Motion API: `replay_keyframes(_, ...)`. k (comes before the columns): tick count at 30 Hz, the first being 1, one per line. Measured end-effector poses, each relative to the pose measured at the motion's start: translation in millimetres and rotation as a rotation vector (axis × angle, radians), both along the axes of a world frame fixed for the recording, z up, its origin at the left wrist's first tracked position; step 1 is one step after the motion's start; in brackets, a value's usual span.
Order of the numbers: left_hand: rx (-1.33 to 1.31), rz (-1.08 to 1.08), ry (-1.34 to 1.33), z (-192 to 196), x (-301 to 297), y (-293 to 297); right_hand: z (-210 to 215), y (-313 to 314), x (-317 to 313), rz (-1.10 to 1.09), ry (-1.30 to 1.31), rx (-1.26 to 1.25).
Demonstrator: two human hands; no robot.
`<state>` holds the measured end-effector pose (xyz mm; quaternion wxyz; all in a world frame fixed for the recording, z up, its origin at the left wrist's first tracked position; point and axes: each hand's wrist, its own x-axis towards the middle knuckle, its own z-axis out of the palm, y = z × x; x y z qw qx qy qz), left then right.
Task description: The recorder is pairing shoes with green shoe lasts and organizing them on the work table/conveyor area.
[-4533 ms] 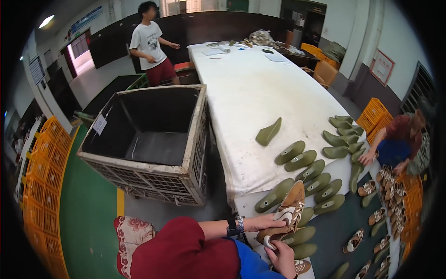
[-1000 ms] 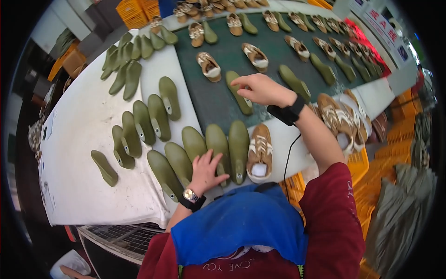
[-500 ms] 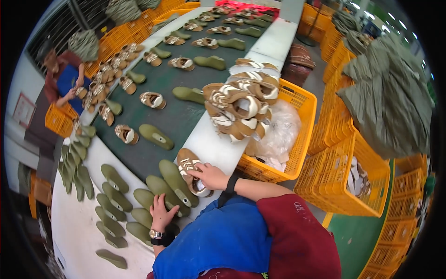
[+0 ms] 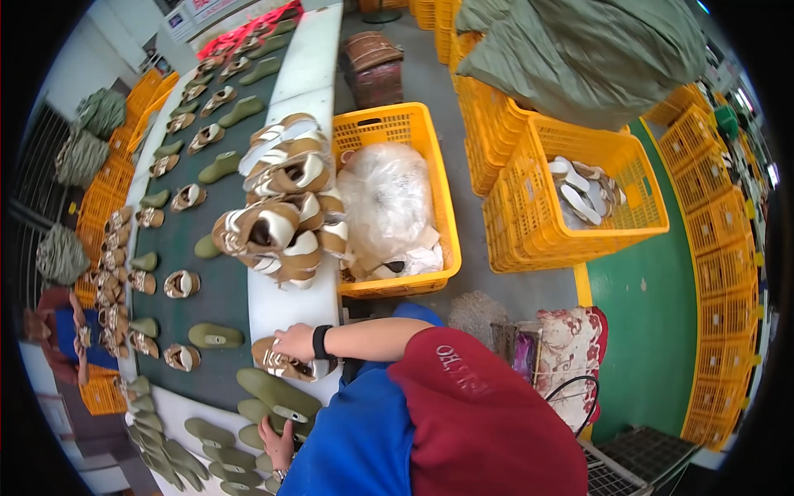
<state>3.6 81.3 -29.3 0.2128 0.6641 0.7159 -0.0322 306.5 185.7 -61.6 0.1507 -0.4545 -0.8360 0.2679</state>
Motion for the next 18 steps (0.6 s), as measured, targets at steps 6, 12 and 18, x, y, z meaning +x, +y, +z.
replay_keyframes(6,0.018,0.06,-0.077,-6,4,6,-14,0,0,-0.057,0.057,0.076)
replay_keyframes(12,0.045,0.14,-0.026,-3,4,-2,-14,6,-8,0.003,0.142,0.087)
replay_keyframes(18,0.084,0.302,0.204,9,53,8,-11,14,1,0.068,0.097,-0.023)
